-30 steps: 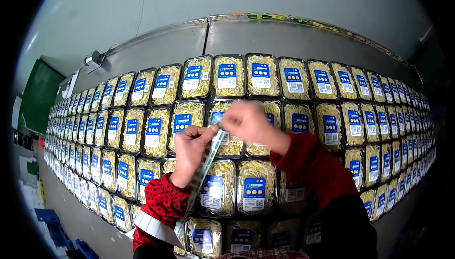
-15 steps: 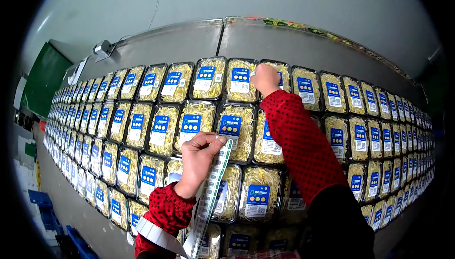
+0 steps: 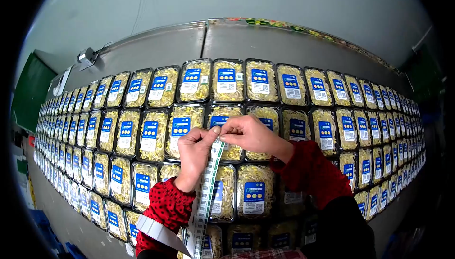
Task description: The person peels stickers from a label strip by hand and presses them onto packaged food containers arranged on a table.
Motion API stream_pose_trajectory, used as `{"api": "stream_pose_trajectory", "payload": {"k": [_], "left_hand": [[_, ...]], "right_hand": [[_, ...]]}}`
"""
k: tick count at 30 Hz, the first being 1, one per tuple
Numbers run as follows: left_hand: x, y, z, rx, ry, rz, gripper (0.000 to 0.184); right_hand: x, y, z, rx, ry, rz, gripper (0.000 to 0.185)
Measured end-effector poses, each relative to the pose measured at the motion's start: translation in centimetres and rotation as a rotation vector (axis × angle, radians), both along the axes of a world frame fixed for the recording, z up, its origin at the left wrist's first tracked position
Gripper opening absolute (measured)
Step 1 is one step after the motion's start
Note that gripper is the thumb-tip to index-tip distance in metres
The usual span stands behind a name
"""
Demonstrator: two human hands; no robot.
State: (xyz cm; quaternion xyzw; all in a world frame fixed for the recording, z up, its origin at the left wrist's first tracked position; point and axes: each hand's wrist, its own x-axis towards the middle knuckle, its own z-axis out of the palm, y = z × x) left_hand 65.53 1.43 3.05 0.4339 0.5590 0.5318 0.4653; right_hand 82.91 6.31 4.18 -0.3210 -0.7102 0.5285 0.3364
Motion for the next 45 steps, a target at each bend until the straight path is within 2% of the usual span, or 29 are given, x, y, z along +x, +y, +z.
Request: {"api": "stream_pose_trajectory", "payload": {"k": [4, 5, 6, 7, 9, 13, 16, 18, 20, 21, 22, 23, 24, 27, 28, 30, 31, 32, 34, 35, 36, 37, 38, 39, 40, 41, 42, 44, 45], "left_hand": [[2.2, 0.1, 0.5, 0.022, 0.153, -0.110, 0.027], [2.5, -0.1, 0.9, -0.092, 0.171, -0.166, 0.026], [3.2, -0.3, 0.5, 0.011, 0.063, -0.186, 0.022], [3.4, -0.4, 0.4, 0.000, 0.060, -0.248, 0.019], [3.6, -0.4, 0.1, -0.080, 0.039, -0.329, 0.014], [4.5, -0.7, 0.3, -0.063, 0.184, -0.306, 0.010], [5.3, -0.6, 0.3, -0.129, 0.004, -0.238, 0.014], [5.6, -0.7, 0.1, -0.082, -0.038, -0.237, 0.015], [5.6, -1.1, 0.0, -0.133, 0.079, -0.249, 0.017], [5.6, -1.3, -0.2, -0.114, 0.060, -0.253, 0.018], [5.4, -1.4, 0.3, -0.166, 0.109, -0.280, 0.019], [5.2, -1.6, 0.1, -0.180, 0.080, -0.305, 0.018], [5.0, -1.9, -0.2, -0.196, 0.052, -0.333, 0.018], [4.7, -2.3, -1.8, -0.115, 0.049, -0.324, 0.014], [4.8, -2.3, -1.3, -0.111, 0.052, -0.319, 0.014], [5.4, -2.3, -0.1, 0.055, 0.130, -0.287, 0.010], [5.5, -2.2, 0.0, 0.065, 0.105, -0.269, 0.009], [5.3, -2.1, -0.2, 0.058, 0.108, -0.268, 0.009], [4.8, -1.7, -0.6, 0.004, 0.077, -0.227, 0.010], [4.4, -1.6, -0.8, 0.035, 0.122, -0.217, 0.011], [4.3, -1.5, -0.3, -0.003, 0.153, -0.206, 0.012], [4.1, -1.4, -0.3, 0.030, 0.160, -0.224, 0.012], [4.0, -1.3, -0.4, 0.069, 0.163, -0.243, 0.012], [4.3, -1.3, -0.6, 0.152, 0.145, -0.260, 0.012], [4.4, -1.5, -0.7, 0.148, 0.140, -0.270, 0.012], [4.6, -1.5, -0.6, 0.106, 0.154, -0.280, 0.012], [4.8, -1.5, -0.6, 0.071, 0.167, -0.294, 0.012], [5.6, -1.9, -0.5, 0.121, 0.223, -0.307, 0.012], [5.9, -2.0, -0.9, 0.062, 0.223, -0.306, 0.014]], "right_hand": [[2.0, -1.0, 0.7, 0.127, -0.124, -0.089, 0.010], [2.6, -1.0, 0.3, 0.266, -0.111, -0.147, 0.009], [3.2, -1.1, -0.1, 0.399, -0.097, -0.203, 0.009], [3.8, -1.1, -0.3, 0.251, -0.112, -0.214, 0.008], [4.6, -1.3, -0.5, 0.244, -0.100, -0.209, 0.008], [5.6, -2.2, -0.9, 0.417, -0.161, -0.231, 0.006], [6.2, -3.2, -0.3, 0.516, -0.212, -0.277, 0.007], [6.5, -3.1, 0.1, 0.495, -0.237, -0.284, 0.009], [6.7, -2.4, -0.8, 0.224, -0.222, -0.150, 0.007], [7.3, -1.2, -1.5, 0.228, -0.146, -0.135, 0.006], [8.2, 0.8, -1.9, 0.274, -0.143, -0.255, 0.007], [9.3, 3.6, -3.4, 0.033, -0.030, -0.421, 0.006], [10.7, 6.4, -3.1, 0.003, -0.158, -0.553, 0.005], [13.2, 13.2, -6.5, -0.022, -0.220, -0.782, 0.021], [12.9, 13.9, -6.9, -0.019, -0.215, -0.778, 0.021], [11.8, 14.7, -7.1, -0.015, -0.737, -0.936, 0.025], [11.3, 14.2, -6.7, -0.009, -0.784, -0.930, 0.016], [11.0, 13.9, -6.5, -0.016, -0.783, -0.925, 0.016], [10.3, 13.4, -6.3, 0.290, -0.969, -0.945, 0.017], [10.5, 12.9, -6.1, 0.324, -1.006, -0.895, 0.021], [10.1, 11.6, -4.8, 0.282, -0.932, -0.811, 0.021], [9.8, 9.7, -4.1, 0.323, -0.668, -0.605, 0.022], [9.3, 7.5, -3.6, 0.139, -0.316, -0.236, 0.021], [8.2, 4.5, -2.6, -0.046, -0.180, -0.024, 0.021], [7.4, 1.9, -1.0, -0.092, -0.144, 0.118, 0.020], [7.1, 0.6, -0.9, -0.025, -0.105, 0.175, 0.018], [7.1, -0.5, 0.7, -0.024, -0.220, 0.114, 0.016], [7.8, -1.3, 0.0, 0.070, -0.244, 0.049, 0.012], [8.1, -1.6, -0.4, 0.160, -0.243, 0.011, 0.011]]}}
